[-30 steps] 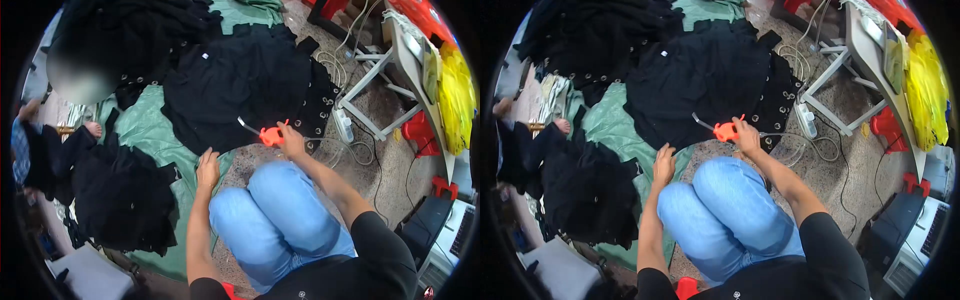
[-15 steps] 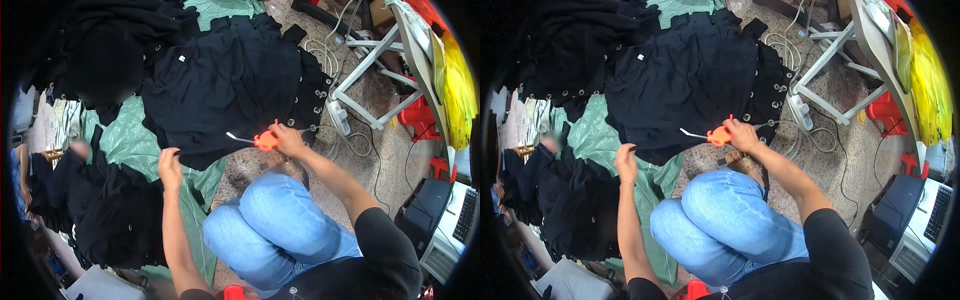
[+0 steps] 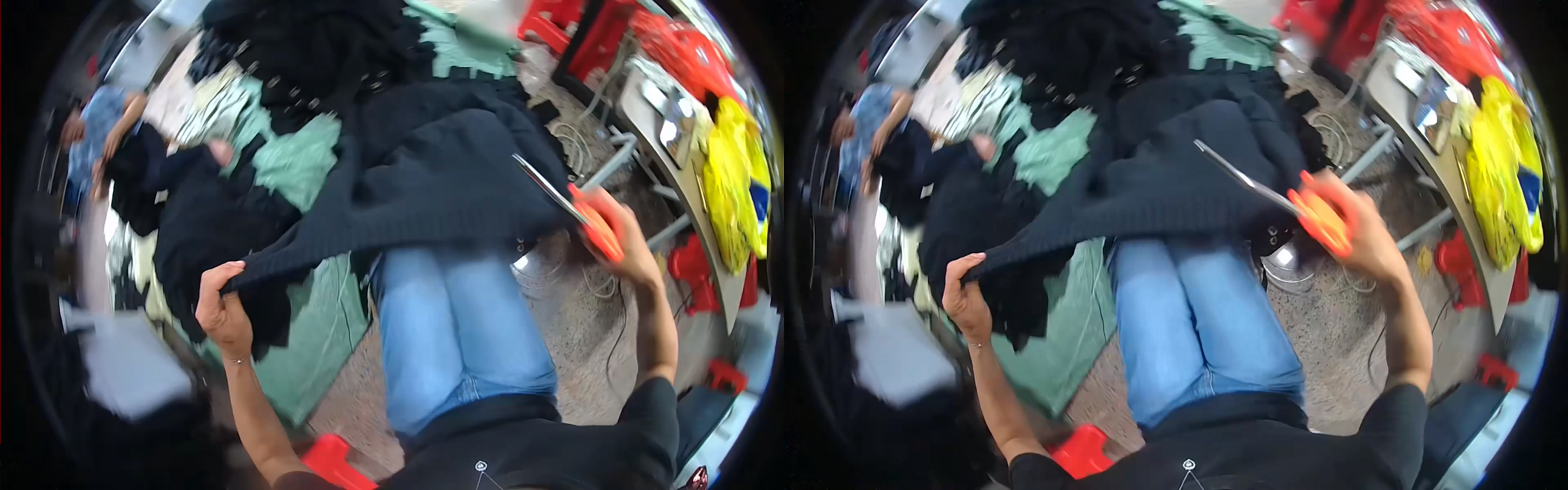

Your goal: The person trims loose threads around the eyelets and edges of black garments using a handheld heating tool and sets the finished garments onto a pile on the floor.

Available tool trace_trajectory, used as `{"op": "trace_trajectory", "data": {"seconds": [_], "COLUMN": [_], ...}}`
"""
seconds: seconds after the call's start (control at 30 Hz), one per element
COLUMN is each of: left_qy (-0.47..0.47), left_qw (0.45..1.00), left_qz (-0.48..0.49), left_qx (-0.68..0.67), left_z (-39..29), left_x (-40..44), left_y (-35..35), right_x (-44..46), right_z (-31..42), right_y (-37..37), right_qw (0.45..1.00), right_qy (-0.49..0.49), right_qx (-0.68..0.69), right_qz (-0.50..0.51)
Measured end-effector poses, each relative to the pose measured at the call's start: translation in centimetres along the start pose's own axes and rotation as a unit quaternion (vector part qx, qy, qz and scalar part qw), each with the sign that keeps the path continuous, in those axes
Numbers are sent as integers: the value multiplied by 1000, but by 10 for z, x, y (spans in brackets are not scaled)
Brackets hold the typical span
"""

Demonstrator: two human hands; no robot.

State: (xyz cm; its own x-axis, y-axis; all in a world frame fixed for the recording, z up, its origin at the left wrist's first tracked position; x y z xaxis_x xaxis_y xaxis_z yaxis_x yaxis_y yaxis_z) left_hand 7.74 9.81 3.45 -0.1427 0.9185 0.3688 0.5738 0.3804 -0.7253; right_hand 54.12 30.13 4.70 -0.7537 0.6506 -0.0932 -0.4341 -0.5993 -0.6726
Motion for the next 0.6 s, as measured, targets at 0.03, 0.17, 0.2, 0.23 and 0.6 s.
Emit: {"op": "trace_trajectory", "data": {"seconds": [0.03,0.17,0.2,0.23,0.6], "left_qy": [-8,-128,-216,-263,-657], "left_qw": [1000,991,973,957,499], "left_qz": [-10,35,27,23,8], "left_qx": [26,-27,-78,-116,-565], "left_z": [-9,-53,-59,-54,74], "left_x": [-30,-171,-209,-252,-382], "left_y": [-5,15,33,58,338], "right_x": [-26,-106,-118,-124,-107], "right_z": [11,50,52,54,71], "right_y": [-3,20,36,53,82], "right_qw": [997,969,962,949,942], "right_qy": [54,67,103,149,249], "right_qx": [21,45,66,111,-18], "right_qz": [47,232,246,255,224]}}
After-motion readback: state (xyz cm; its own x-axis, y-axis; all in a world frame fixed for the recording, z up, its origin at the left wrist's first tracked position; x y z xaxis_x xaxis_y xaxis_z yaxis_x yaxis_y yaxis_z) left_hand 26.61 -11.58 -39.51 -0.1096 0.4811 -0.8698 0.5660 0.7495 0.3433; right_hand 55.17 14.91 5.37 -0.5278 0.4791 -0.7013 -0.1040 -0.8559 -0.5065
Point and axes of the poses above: each hand's wrist, its own x-axis towards the middle knuckle, its own y-axis out of the palm, z = x × y, the point moved 1 cm from there along x, towards the middle knuckle, and after that the axes turned 15 degrees about z, right-handed, at the moved point
